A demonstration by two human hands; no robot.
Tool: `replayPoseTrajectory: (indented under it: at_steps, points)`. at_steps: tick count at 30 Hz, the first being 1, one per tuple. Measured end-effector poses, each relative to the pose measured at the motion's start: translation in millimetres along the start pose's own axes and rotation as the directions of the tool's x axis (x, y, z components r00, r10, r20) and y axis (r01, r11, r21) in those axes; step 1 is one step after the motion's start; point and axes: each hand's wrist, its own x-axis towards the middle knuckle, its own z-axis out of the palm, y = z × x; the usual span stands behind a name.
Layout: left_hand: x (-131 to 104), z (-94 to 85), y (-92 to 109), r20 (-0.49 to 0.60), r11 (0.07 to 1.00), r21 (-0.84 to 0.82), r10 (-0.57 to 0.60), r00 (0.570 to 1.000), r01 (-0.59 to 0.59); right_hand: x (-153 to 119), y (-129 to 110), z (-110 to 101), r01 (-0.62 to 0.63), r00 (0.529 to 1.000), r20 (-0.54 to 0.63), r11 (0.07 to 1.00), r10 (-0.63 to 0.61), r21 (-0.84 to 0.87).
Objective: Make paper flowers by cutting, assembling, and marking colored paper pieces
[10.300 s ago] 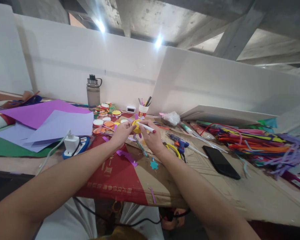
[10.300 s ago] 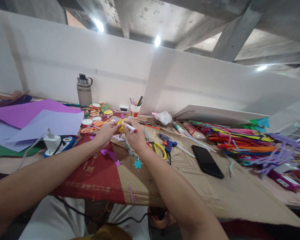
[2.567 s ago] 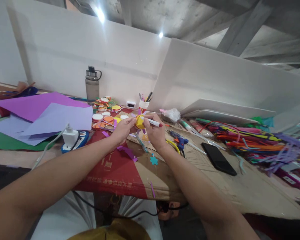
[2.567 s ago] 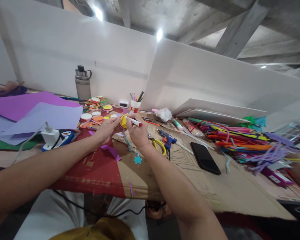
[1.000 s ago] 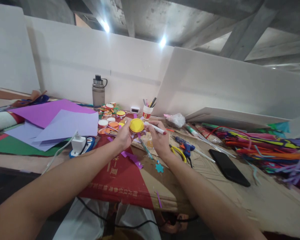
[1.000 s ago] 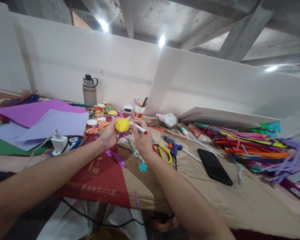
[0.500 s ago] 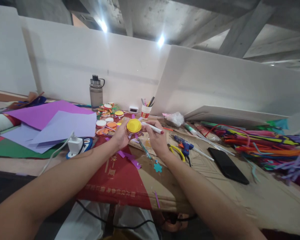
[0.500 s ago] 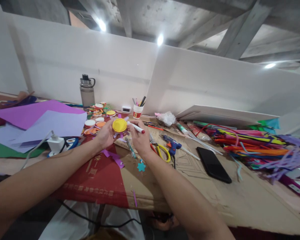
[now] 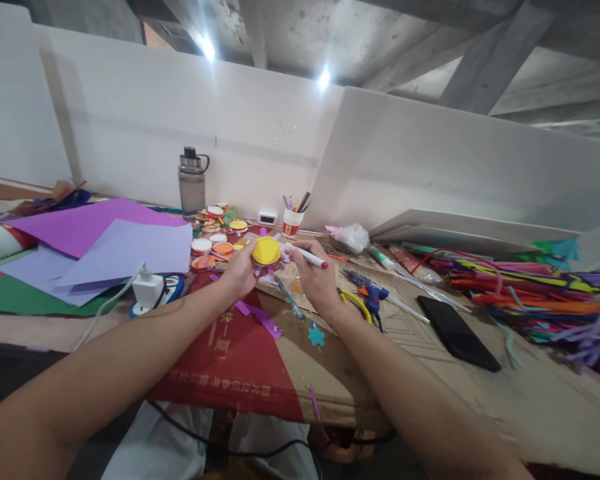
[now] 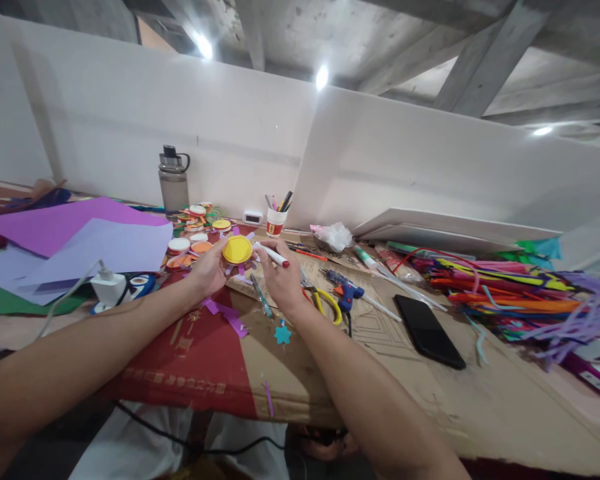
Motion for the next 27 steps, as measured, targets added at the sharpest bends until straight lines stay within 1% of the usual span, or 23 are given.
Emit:
replayPoseTrajectory:
  at_steps: [3, 5, 7, 10, 14, 17, 22, 27]
  points:
    - [-2.5, 3.5, 1.6, 0.005, 1.0, -0.009, 0.0, 1.0, 0.0, -1.9, -2.5, 0.5, 0.013, 1.0, 0.015, 1.0, -0.013, -0.007]
    - [-4.0, 5.0, 1.9, -0.021, 1.0, -0.007, 0.002, 1.0, -0.003, -2.9, -3.6, 1.1, 0.022, 1.0, 0.022, 1.0, -0.022, -0.016]
    - [-4.6, 4.8, 1.4, -0.051, 1.0, -0.004, 0.004, 0.999, -0.004, -3.3, -3.8, 1.7, 0.021, 0.999, 0.033, 1.0, -0.021, -0.011]
    - [-3.0, 1.5, 0.1, -0.056, 1.0, 0.001, 0.003, 0.998, -0.003, -3.1, -2.1, 2.2, 0.015, 0.999, 0.043, 1.0, -0.015, -0.006]
    - [-0.3, -2.0, 0.6, -0.04, 0.999, 0.026, -0.023, 0.999, 0.025, -2.9, 0.3, 1.9, 0.022, 0.999, 0.042, 1.0, -0.021, -0.022]
    - [-1.8, -0.2, 2.8, -0.023, 0.998, 0.038, -0.049, 0.999, 0.05, -2.7, -0.9, 1.2, 0.022, 0.999, 0.04, 1.0, -0.021, -0.016]
    - [-6.7, 3.2, 6.1, 0.005, 0.997, 0.054, -0.054, 0.999, 0.053, -1.2, -5.1, 0.6, 0.038, 0.999, 0.015, 0.999, -0.038, 0.0]
    - [-2.0, -3.1, 4.5, 0.019, 0.997, 0.06, -0.057, 0.998, 0.055, -0.9, -3.2, 1.2, 0.025, 0.999, 0.028, 0.999, -0.026, 0.026]
